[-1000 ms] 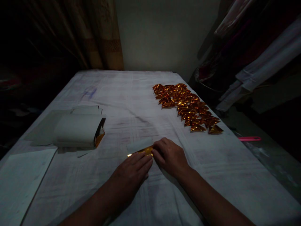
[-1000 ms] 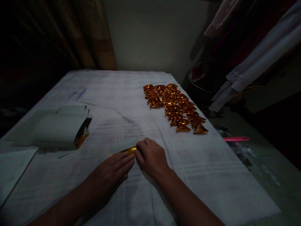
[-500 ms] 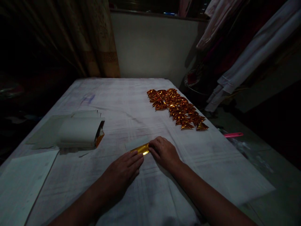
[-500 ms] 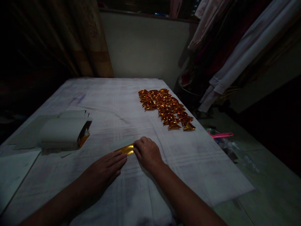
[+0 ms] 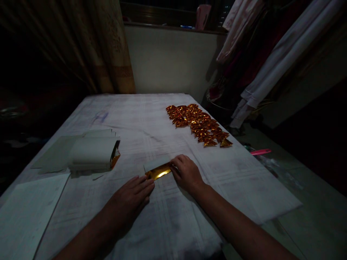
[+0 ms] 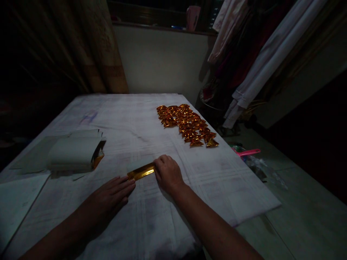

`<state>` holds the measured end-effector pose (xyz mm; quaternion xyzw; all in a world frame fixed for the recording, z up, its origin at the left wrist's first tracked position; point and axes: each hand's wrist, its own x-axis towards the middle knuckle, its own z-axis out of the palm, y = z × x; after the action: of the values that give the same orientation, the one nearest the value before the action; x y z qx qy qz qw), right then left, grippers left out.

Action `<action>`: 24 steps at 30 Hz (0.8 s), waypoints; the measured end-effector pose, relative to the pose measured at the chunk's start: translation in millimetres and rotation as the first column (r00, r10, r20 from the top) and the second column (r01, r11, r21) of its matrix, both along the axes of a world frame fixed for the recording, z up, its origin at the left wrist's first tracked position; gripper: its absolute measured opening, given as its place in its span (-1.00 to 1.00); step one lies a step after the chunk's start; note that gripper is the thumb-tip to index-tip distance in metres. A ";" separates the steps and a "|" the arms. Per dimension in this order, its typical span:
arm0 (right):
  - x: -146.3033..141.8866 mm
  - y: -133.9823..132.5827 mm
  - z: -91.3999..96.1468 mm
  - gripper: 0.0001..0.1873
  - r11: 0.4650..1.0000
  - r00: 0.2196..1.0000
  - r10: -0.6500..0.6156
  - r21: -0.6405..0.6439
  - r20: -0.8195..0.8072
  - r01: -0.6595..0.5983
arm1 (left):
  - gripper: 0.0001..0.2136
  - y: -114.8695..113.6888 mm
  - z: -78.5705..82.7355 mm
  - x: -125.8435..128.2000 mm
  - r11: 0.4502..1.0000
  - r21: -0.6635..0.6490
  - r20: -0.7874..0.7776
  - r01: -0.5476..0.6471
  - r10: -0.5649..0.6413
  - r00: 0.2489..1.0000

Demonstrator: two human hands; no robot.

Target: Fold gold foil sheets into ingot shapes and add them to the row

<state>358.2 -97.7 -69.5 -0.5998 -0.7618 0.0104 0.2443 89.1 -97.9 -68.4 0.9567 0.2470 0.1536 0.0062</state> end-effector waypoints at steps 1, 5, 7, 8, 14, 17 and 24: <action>-4.6 -3.3 1.7 -0.85 0.999 1.000 0.021 0.047 0.009 -0.021 | -0.65 -0.1 0.4 1.5 1.000 0.010 0.003 -0.002 0.002 1.000; -25.0 -17.1 5.7 -0.66 0.962 0.963 0.258 0.074 0.079 -0.264 | -0.66 -1.5 -0.1 4.9 1.000 0.026 0.015 -0.010 0.009 1.000; -30.9 -22.0 5.9 -0.56 0.942 0.937 0.335 -0.056 0.098 -0.331 | -0.66 -1.9 -1.2 4.5 1.000 0.016 0.025 -0.019 0.019 1.000; -31.7 -23.7 5.8 -0.51 0.932 0.931 0.352 -0.127 0.100 -0.339 | -0.66 -1.8 -1.7 4.1 1.000 0.008 0.029 -0.022 0.022 0.999; -12.0 -27.5 7.8 -0.35 0.920 0.956 0.264 -0.332 0.131 -0.208 | -0.67 -0.6 2.0 2.3 1.000 0.010 0.015 -0.004 0.004 1.000; 0.1 -28.6 8.3 -0.34 0.931 0.965 0.212 -0.333 0.154 -0.152 | -0.66 -1.5 5.2 3.1 1.000 0.009 -0.001 -0.010 0.010 1.000; 7.0 -28.1 10.1 -0.32 0.916 0.965 0.215 -0.374 0.147 -0.148 | -0.70 5.0 2.6 6.0 1.000 -0.003 0.081 -0.015 0.015 0.997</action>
<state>365.2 -125.8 -59.4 -0.5591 -0.8189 0.1166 0.0567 95.1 -93.0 -65.7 0.9479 0.2538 0.1921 0.0165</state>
